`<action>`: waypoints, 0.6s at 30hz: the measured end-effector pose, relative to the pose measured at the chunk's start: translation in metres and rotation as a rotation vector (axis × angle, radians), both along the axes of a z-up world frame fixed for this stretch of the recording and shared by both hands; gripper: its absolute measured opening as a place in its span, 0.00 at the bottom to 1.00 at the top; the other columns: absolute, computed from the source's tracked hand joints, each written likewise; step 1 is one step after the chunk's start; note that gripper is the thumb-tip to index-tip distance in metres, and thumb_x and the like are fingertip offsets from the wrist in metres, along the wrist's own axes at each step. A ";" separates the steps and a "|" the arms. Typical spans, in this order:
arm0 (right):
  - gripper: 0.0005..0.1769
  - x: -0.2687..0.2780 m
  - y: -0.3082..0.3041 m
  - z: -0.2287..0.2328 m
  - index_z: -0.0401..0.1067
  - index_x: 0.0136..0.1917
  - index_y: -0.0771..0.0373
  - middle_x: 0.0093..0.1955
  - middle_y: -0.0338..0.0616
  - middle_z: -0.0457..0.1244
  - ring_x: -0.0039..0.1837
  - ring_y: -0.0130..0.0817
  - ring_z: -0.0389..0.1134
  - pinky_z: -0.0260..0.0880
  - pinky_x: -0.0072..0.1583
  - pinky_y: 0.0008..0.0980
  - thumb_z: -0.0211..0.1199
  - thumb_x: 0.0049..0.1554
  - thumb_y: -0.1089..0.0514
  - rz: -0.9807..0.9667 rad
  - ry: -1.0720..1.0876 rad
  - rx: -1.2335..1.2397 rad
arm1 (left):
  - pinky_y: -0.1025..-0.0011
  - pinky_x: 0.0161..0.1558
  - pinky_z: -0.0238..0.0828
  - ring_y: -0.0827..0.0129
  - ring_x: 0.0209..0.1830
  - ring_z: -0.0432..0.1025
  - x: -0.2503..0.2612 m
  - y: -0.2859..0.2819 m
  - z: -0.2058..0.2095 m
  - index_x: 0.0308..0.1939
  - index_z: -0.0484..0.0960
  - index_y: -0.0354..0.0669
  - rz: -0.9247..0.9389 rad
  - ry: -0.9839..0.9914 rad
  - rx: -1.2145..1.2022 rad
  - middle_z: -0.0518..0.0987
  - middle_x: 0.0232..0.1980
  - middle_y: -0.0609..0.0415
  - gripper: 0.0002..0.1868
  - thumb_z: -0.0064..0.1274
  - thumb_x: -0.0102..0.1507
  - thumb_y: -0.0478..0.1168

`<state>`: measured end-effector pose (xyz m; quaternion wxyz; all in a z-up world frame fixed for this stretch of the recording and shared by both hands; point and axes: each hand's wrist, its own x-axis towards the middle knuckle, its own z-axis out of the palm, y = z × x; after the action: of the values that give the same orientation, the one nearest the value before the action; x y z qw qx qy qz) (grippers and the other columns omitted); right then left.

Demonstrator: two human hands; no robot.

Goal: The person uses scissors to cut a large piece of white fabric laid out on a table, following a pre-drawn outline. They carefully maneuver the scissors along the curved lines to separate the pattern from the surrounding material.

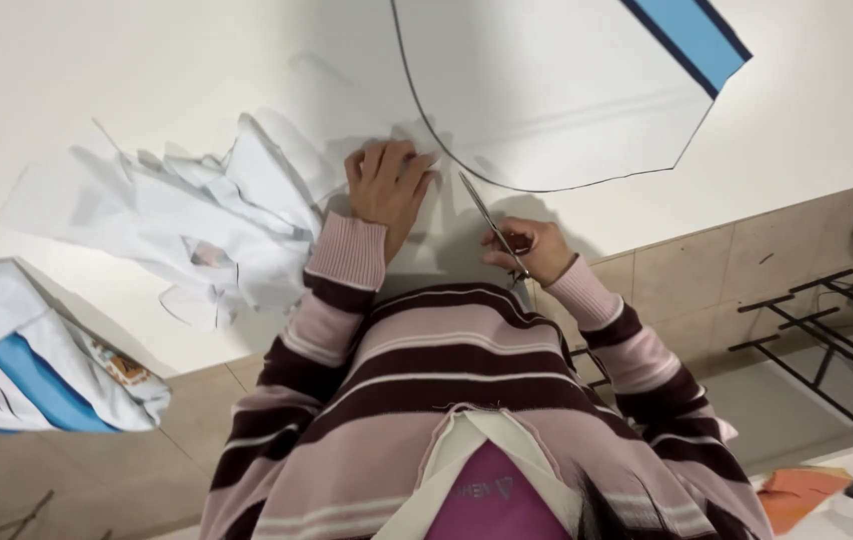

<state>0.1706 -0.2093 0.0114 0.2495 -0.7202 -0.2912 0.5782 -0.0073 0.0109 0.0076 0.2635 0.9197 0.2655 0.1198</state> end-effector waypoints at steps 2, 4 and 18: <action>0.13 0.001 0.001 -0.010 0.78 0.49 0.61 0.40 0.33 0.70 0.42 0.19 0.70 0.73 0.46 0.22 0.74 0.52 0.56 -0.110 0.208 -0.049 | 0.54 0.63 0.58 0.64 0.62 0.67 -0.001 0.001 -0.011 0.50 0.81 0.49 0.001 -0.068 0.038 0.73 0.56 0.59 0.12 0.66 0.65 0.41; 0.12 0.003 0.009 -0.013 0.78 0.48 0.62 0.37 0.34 0.68 0.39 0.19 0.66 0.68 0.42 0.22 0.74 0.54 0.55 -0.088 0.195 -0.055 | 0.53 0.63 0.58 0.64 0.62 0.67 -0.004 -0.003 -0.025 0.48 0.82 0.50 0.014 -0.123 0.090 0.73 0.57 0.58 0.11 0.67 0.64 0.41; 0.14 0.023 0.061 -0.015 0.79 0.43 0.63 0.29 0.29 0.62 0.32 0.16 0.58 0.58 0.35 0.21 0.75 0.54 0.50 0.011 0.081 -0.096 | 0.43 0.72 0.52 0.62 0.68 0.66 -0.007 -0.005 -0.031 0.45 0.83 0.50 0.023 -0.240 0.088 0.75 0.60 0.57 0.08 0.67 0.65 0.40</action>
<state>0.1941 -0.1485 -0.0037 0.2231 -0.7057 -0.2566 0.6215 -0.0143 0.0063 -0.0238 0.2513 0.9063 0.2371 0.2436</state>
